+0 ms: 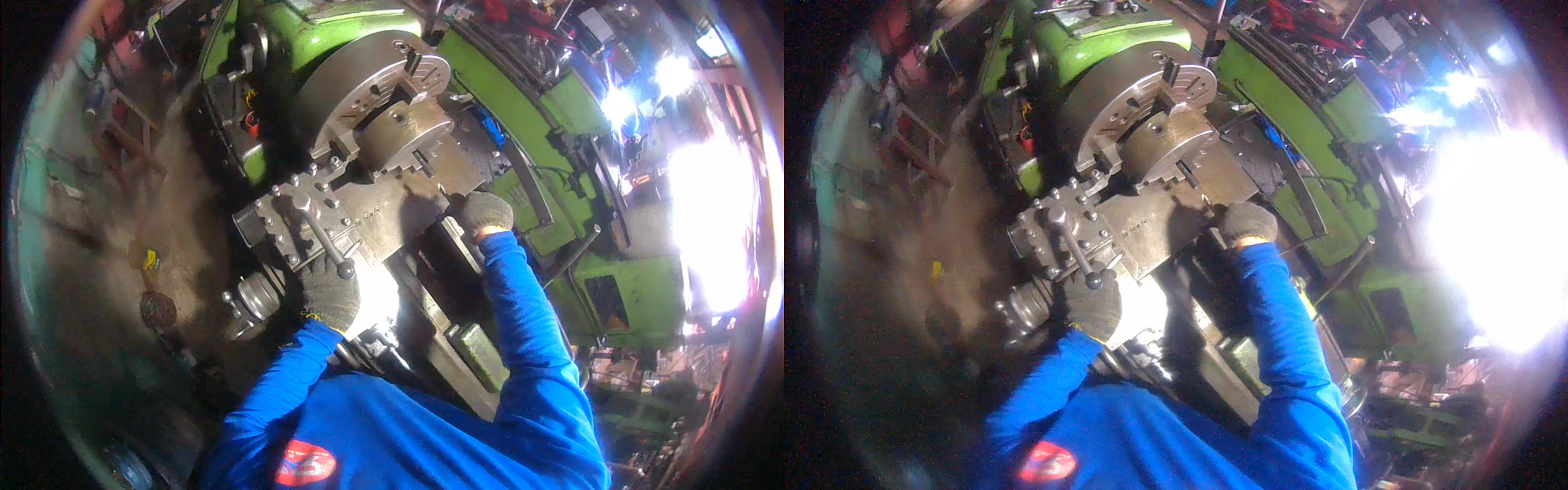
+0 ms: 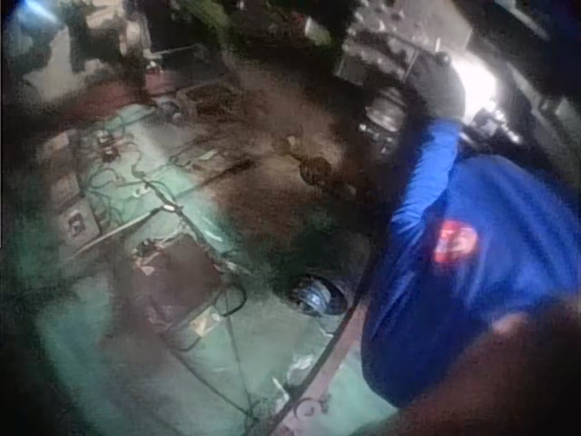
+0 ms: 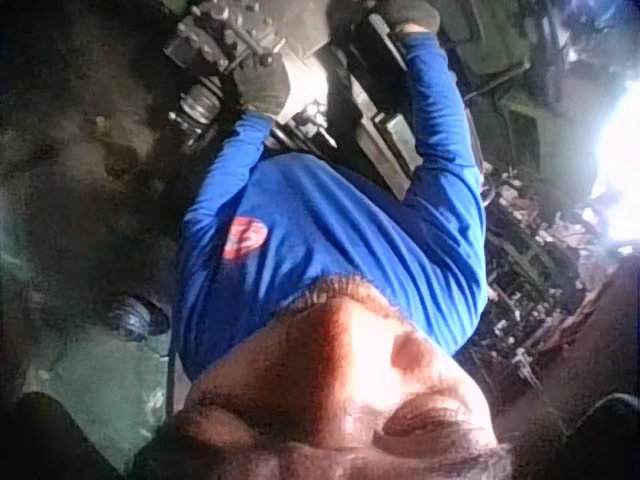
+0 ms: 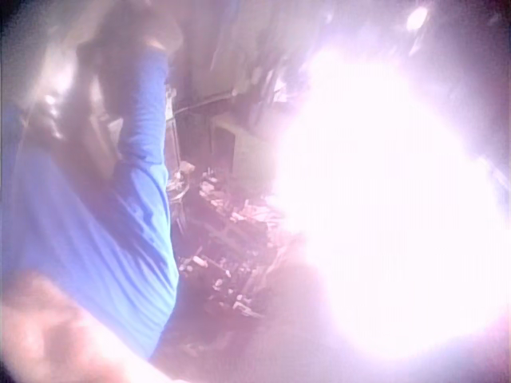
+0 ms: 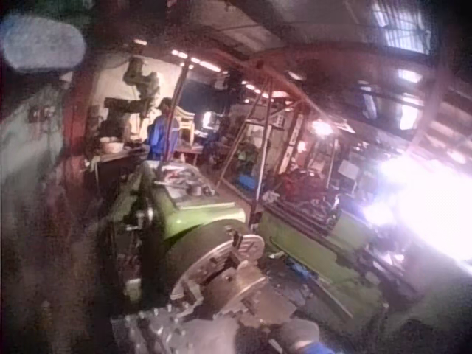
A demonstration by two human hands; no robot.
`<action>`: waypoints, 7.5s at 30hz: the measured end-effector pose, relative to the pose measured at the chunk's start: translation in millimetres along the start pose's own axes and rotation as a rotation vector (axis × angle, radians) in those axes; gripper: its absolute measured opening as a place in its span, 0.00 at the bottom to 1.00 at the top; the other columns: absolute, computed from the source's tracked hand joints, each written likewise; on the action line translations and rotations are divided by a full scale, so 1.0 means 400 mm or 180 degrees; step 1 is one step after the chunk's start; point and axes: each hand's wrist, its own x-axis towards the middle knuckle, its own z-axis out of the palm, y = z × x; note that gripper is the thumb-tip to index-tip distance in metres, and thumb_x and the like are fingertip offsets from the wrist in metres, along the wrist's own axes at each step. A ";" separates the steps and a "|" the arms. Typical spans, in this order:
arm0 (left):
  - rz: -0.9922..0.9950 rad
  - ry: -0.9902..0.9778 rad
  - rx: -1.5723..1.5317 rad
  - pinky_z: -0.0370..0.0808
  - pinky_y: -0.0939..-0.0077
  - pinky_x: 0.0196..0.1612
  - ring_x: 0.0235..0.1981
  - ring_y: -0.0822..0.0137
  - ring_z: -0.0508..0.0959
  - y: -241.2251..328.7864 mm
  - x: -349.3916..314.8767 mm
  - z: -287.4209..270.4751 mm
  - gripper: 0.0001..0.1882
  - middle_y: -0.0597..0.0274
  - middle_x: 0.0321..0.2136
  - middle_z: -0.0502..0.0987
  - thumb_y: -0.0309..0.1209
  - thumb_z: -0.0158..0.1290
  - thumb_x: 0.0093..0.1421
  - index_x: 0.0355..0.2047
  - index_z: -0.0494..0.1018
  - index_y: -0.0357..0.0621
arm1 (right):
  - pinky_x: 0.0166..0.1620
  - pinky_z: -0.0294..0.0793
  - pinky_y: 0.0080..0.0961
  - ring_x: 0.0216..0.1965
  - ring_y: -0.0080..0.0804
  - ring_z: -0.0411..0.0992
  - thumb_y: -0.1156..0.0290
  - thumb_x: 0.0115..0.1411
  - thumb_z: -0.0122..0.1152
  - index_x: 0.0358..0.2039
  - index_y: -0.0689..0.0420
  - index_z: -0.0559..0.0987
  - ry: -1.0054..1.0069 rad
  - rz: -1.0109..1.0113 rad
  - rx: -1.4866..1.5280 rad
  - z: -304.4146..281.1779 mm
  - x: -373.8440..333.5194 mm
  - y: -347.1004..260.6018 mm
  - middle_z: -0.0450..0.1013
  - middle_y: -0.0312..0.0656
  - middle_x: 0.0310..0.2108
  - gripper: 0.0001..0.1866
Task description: The person operates a green industrial lathe, using gloved hands to manipulate the tool post and control levers. They adjust the cutting tool's position against a rotating metal workpiece, performing machining operations in a workshop setting.
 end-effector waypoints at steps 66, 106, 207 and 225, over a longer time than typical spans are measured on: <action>0.0339 -0.0635 0.0694 0.71 0.50 0.46 0.45 0.52 0.76 0.031 0.014 0.004 0.07 0.55 0.40 0.77 0.34 0.52 0.61 0.34 0.75 0.46 | 0.64 0.66 0.43 0.60 0.43 0.71 0.57 0.74 0.39 0.53 0.43 0.77 0.0155 -0.0756 0.2187 0.570 0.155 -0.158 0.75 0.44 0.56 0.17; 0.0592 -0.0931 -0.0016 0.72 0.45 0.51 0.51 0.50 0.75 -0.097 -0.080 -0.133 0.19 0.56 0.48 0.74 0.35 0.55 0.61 0.53 0.74 0.55 | 0.28 0.73 0.24 0.26 0.27 0.72 0.65 0.66 0.64 0.45 0.62 0.81 0.0115 0.1539 0.8147 0.477 -0.808 -0.121 0.73 0.36 0.24 0.14; 0.0845 -0.0672 -0.0269 0.70 0.57 0.45 0.41 0.60 0.75 -0.033 -0.032 0.054 0.04 0.64 0.33 0.74 0.37 0.53 0.59 0.30 0.74 0.55 | 0.45 0.75 0.52 0.40 0.56 0.78 0.43 0.64 0.58 0.37 0.49 0.86 0.1624 -0.1403 0.0626 0.016 0.112 0.128 0.81 0.53 0.34 0.23; 0.0967 -0.0709 -0.0231 0.69 0.56 0.40 0.37 0.58 0.75 -0.024 -0.017 0.037 0.05 0.63 0.31 0.74 0.37 0.54 0.58 0.29 0.75 0.54 | 0.54 0.75 0.39 0.50 0.48 0.77 0.63 0.68 0.58 0.47 0.55 0.83 0.1486 0.0014 0.3060 0.181 -0.159 0.073 0.79 0.49 0.50 0.13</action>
